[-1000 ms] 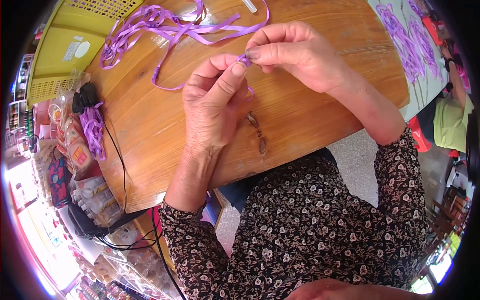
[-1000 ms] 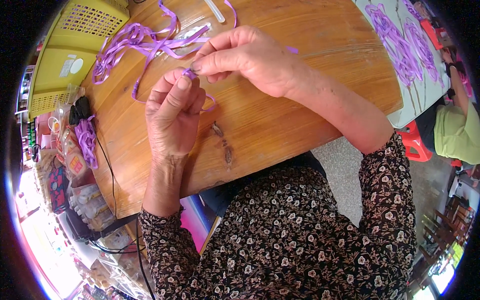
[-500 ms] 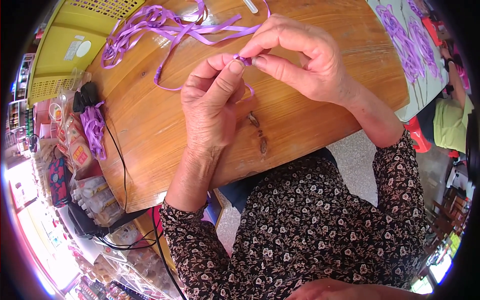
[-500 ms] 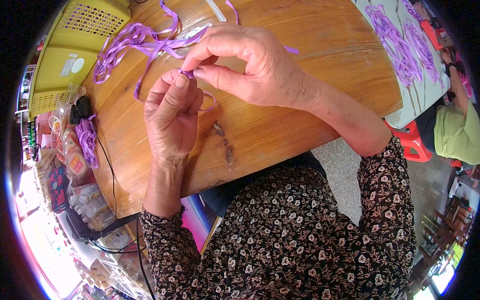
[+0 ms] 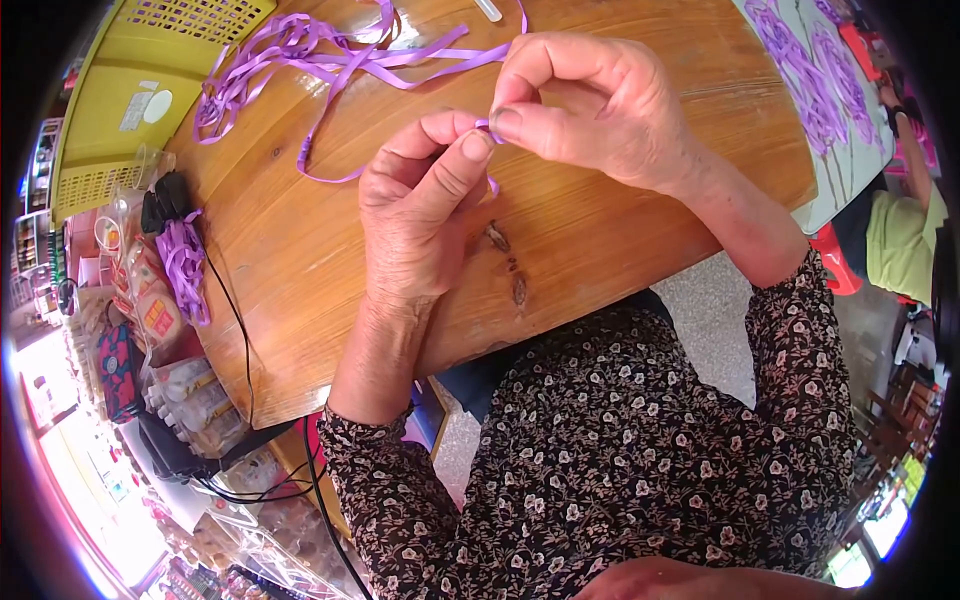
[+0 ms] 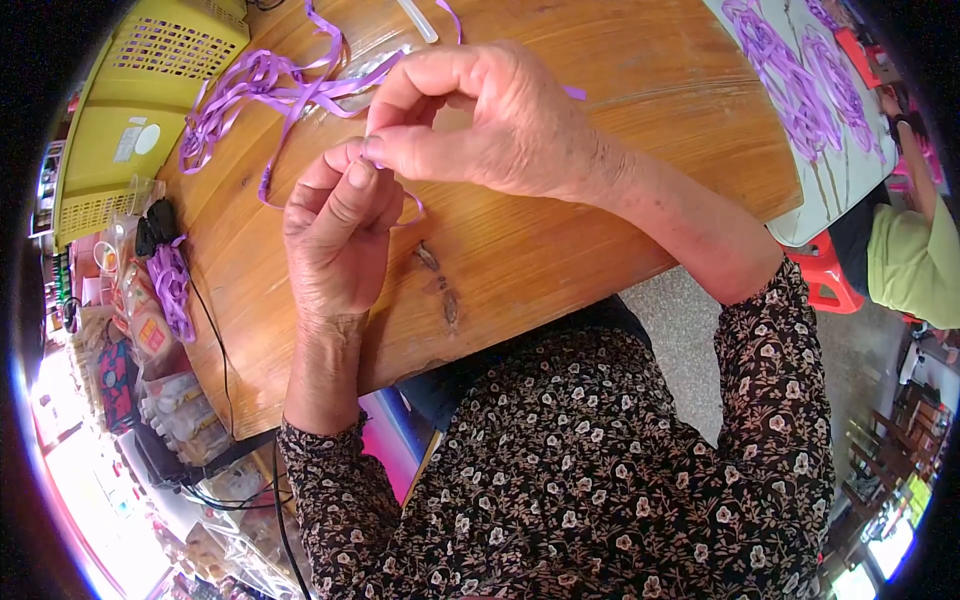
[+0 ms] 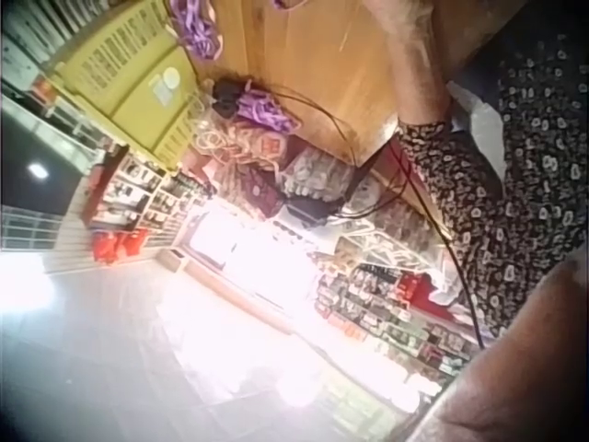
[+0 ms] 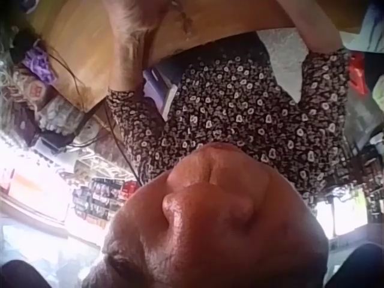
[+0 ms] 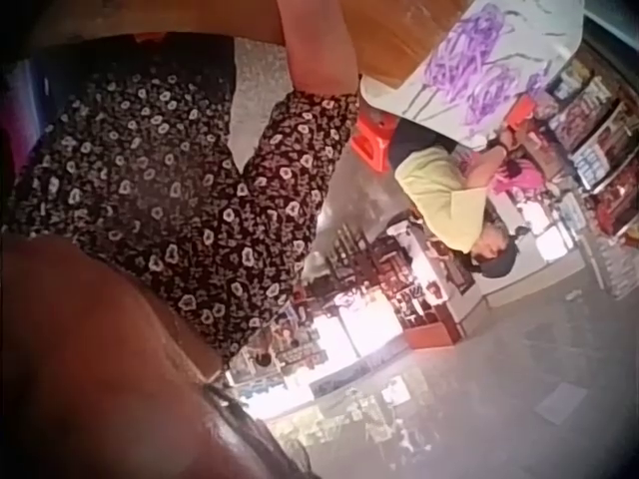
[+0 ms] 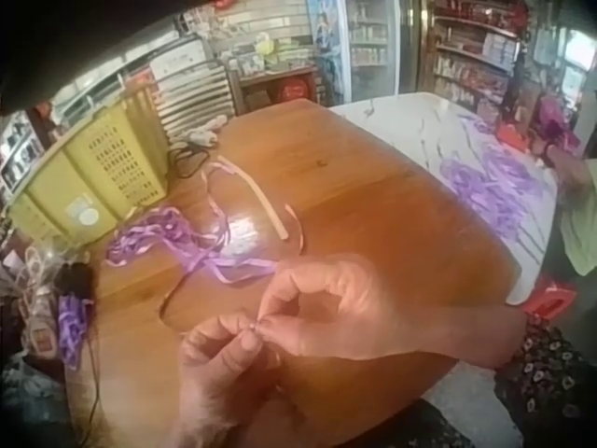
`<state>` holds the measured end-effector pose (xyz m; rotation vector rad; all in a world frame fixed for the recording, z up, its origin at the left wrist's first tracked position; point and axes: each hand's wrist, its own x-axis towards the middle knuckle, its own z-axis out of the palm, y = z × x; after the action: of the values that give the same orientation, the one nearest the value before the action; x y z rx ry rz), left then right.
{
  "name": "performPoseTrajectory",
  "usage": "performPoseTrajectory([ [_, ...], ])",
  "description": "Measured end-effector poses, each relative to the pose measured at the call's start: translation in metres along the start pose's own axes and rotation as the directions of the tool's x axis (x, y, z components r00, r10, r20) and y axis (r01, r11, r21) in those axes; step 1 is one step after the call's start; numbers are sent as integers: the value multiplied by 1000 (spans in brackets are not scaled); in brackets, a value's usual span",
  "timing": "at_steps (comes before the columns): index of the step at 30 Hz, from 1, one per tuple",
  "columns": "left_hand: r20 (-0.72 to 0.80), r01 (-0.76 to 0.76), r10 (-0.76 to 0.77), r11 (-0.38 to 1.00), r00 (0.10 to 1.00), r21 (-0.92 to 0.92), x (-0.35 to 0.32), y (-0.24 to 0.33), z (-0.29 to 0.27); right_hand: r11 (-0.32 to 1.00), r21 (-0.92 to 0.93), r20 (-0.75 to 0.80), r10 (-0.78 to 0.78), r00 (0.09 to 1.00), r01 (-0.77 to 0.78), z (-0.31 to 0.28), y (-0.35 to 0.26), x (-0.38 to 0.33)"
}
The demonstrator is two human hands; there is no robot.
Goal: Tying knots and braiding purple plastic ribbons at a wooden table.
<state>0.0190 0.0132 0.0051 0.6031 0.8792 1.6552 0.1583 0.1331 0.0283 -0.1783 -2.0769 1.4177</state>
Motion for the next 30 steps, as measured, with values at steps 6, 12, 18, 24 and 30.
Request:
performPoseTrajectory([
  [6,-107,-32,50,987,993,158,0,3,14,897,423,-80,176,981,-127,1,18,3],
  [12,-34,-19,22,997,999,78,0,3,-2,898,411,-87,212,973,-159,1,18,4],
  [18,-120,37,-25,995,992,96,-2,5,4,975,-128,-50,-187,981,179,-10,4,8],
  [24,-113,26,-10,989,994,148,-2,3,3,782,-482,117,-389,914,395,-21,-11,17],
  [30,-180,43,24,933,983,357,0,6,8,57,-581,397,-851,343,812,-25,34,29],
])
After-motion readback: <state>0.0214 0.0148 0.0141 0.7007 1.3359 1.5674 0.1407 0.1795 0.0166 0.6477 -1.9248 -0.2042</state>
